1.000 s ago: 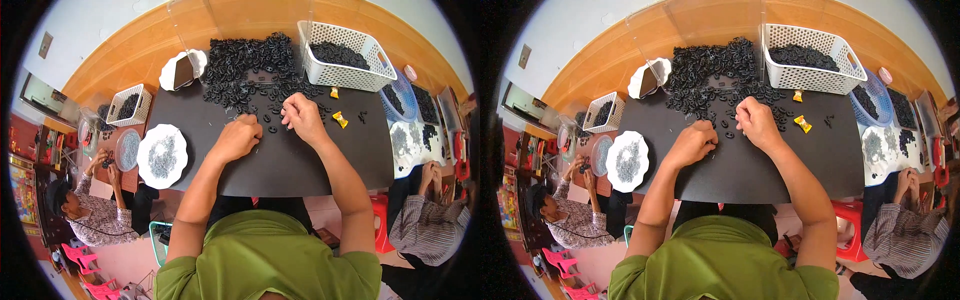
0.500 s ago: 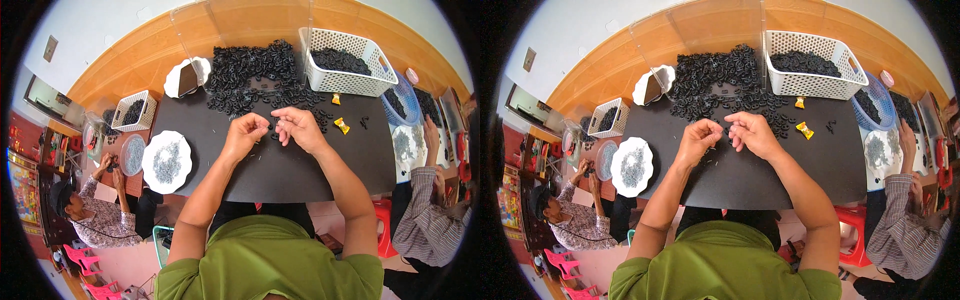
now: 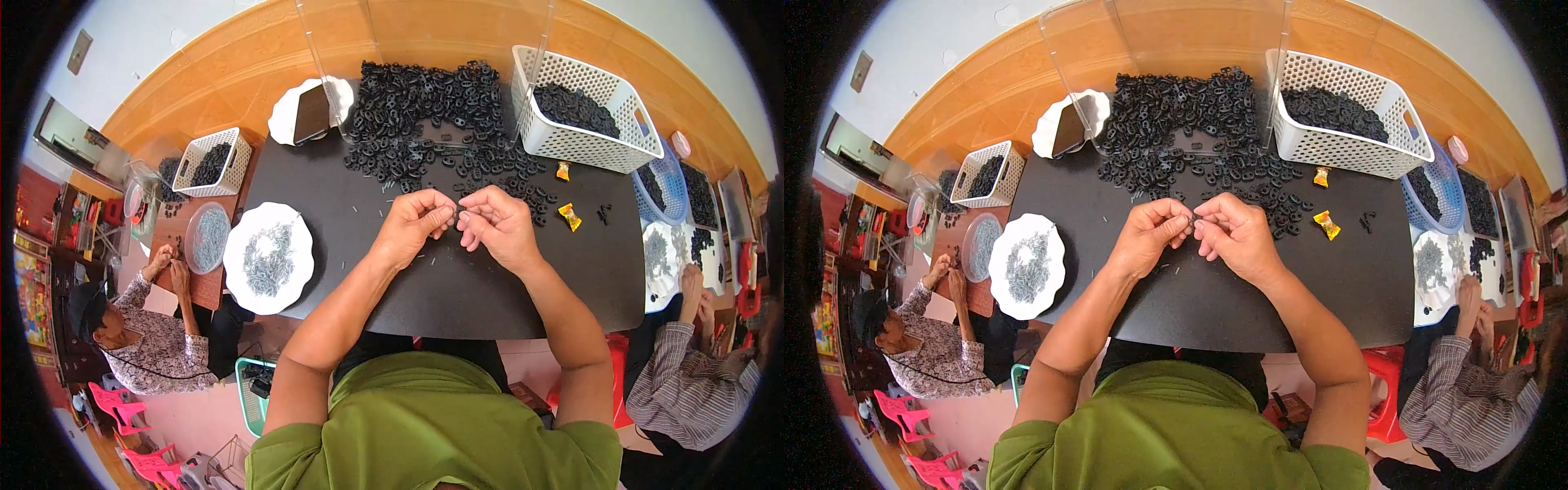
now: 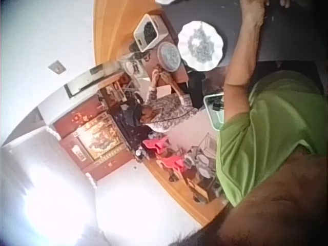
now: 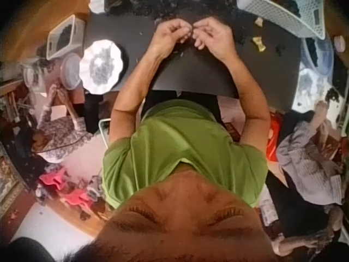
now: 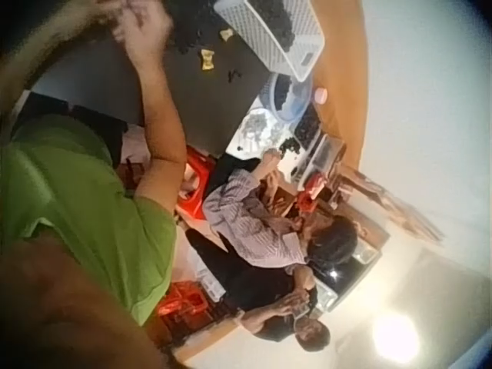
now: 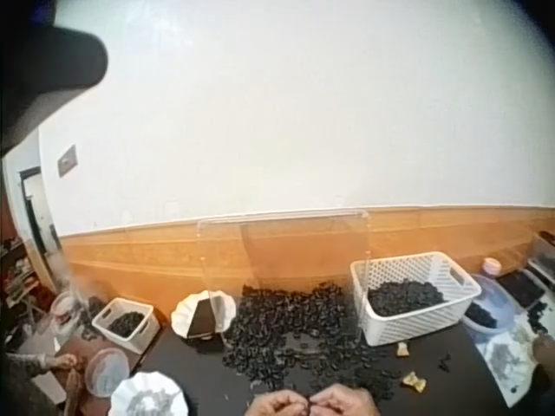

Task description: The person picks up plastic pieces and small pins from the table and assembles them together by hand.

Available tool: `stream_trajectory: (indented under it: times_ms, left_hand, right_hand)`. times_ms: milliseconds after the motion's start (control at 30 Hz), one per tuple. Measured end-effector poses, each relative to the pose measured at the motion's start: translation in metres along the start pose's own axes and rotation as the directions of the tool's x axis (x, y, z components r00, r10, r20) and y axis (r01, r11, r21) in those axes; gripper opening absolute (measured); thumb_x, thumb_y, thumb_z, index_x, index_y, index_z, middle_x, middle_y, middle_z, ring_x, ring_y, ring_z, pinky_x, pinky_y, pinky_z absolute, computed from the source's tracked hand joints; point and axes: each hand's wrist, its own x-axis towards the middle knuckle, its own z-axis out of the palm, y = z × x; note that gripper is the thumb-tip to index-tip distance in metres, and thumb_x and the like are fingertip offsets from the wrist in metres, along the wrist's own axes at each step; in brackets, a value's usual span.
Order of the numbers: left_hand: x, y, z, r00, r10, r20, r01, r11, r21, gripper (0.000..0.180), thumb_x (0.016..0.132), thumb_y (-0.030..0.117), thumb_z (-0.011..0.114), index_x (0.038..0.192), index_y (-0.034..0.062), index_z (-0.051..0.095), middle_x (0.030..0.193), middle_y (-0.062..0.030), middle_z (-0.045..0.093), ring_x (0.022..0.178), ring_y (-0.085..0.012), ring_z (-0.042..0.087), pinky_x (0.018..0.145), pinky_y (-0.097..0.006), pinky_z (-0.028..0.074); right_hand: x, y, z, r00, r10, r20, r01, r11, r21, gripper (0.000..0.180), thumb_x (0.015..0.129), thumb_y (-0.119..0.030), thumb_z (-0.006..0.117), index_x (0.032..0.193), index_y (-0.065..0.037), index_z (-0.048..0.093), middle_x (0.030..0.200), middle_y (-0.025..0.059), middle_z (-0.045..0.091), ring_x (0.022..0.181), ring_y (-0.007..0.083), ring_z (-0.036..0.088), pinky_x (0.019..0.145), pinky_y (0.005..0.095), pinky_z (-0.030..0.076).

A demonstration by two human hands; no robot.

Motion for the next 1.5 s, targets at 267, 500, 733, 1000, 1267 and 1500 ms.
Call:
stream_trajectory:
  times_ms: [267, 500, 733, 1000, 1267, 1500]
  left_hand:
    - [0.0, -0.005, -0.003, 0.951, 0.308, 0.018, -0.26, 0.769, 0.584, 0.009, 0.083, 0.008, 0.057, 0.08, 0.0007, 0.06, 0.07, 0.0011, 0.054, 0.059, -0.0042, 0.045, 0.051, -0.018, 0.036]
    - [0.005, 0.006, 0.007, 0.913, 0.4, -0.072, -0.236, 0.666, 0.708, 0.009, 0.079, 0.003, 0.057, 0.087, 0.0008, 0.06, 0.074, -0.007, 0.054, 0.062, -0.0153, 0.052, 0.057, -0.027, 0.041]
    - [0.009, -0.004, 0.007, 0.872, 0.439, 0.216, -0.288, 0.104, 0.952, 0.021, 0.069, -0.002, 0.06, 0.09, 0.0016, 0.06, 0.084, -0.0101, 0.051, 0.083, -0.0279, 0.05, 0.07, -0.035, 0.043]
    - [0.014, -0.007, 0.011, 0.896, 0.365, 0.253, -0.243, -0.074, 0.967, 0.016, 0.068, 0.002, 0.062, 0.084, 0.0025, 0.062, 0.084, -0.0093, 0.05, 0.082, -0.0277, 0.048, 0.07, -0.037, 0.043]
    - [0.019, -0.007, 0.002, 0.969, 0.238, -0.066, -0.153, 0.788, 0.596, 0.01, 0.079, 0.003, 0.059, 0.088, 0.0018, 0.063, 0.074, -0.0017, 0.059, 0.06, -0.0063, 0.05, 0.054, -0.02, 0.04]
    - [0.011, -0.003, 0.003, 0.999, 0.04, 0.01, -0.039, 0.997, -0.06, 0.023, 0.08, 0.002, 0.058, 0.103, -0.0001, 0.059, 0.073, -0.0024, 0.057, 0.066, -0.0074, 0.052, 0.056, -0.018, 0.041]
  right_hand:
    - [0.0, 0.0, 0.003, 0.965, -0.254, 0.07, 0.261, 0.886, -0.384, 0.01, 0.08, 0.006, 0.052, 0.089, 0.002, 0.053, 0.07, 0.0059, 0.058, 0.055, 0.0093, 0.057, 0.046, 0.0202, 0.048]
    - [0.015, 0.003, -0.029, 0.992, -0.023, -0.125, 0.034, 0.996, 0.083, 0.013, 0.083, 0.003, 0.05, 0.096, 0.001, 0.051, 0.071, 0.0099, 0.058, 0.053, 0.0126, 0.056, 0.044, 0.0229, 0.047]
    - [0.019, 0.001, -0.052, 0.963, -0.051, -0.263, 0.087, 0.988, 0.127, 0.012, 0.083, 0.001, 0.051, 0.095, 0.004, 0.05, 0.071, 0.011, 0.057, 0.053, 0.0132, 0.056, 0.043, 0.023, 0.048]
    - [0.021, 0.003, -0.058, 0.954, -0.069, -0.292, 0.112, 0.985, 0.131, 0.012, 0.083, 0.002, 0.051, 0.094, 0.004, 0.05, 0.071, 0.0107, 0.057, 0.052, 0.013, 0.055, 0.042, 0.0227, 0.047]
    - [0.016, 0.003, -0.043, 0.983, -0.042, -0.179, 0.066, 0.99, 0.128, 0.012, 0.083, 0.0, 0.051, 0.095, 0.003, 0.051, 0.072, 0.0105, 0.058, 0.052, 0.0129, 0.056, 0.043, 0.0228, 0.047]
    - [0.004, -0.006, -0.024, 0.996, -0.07, -0.057, 0.071, 0.997, 0.015, 0.013, 0.082, 0.001, 0.05, 0.095, 0.0, 0.051, 0.071, 0.0053, 0.057, 0.055, 0.0071, 0.055, 0.045, 0.0194, 0.046]
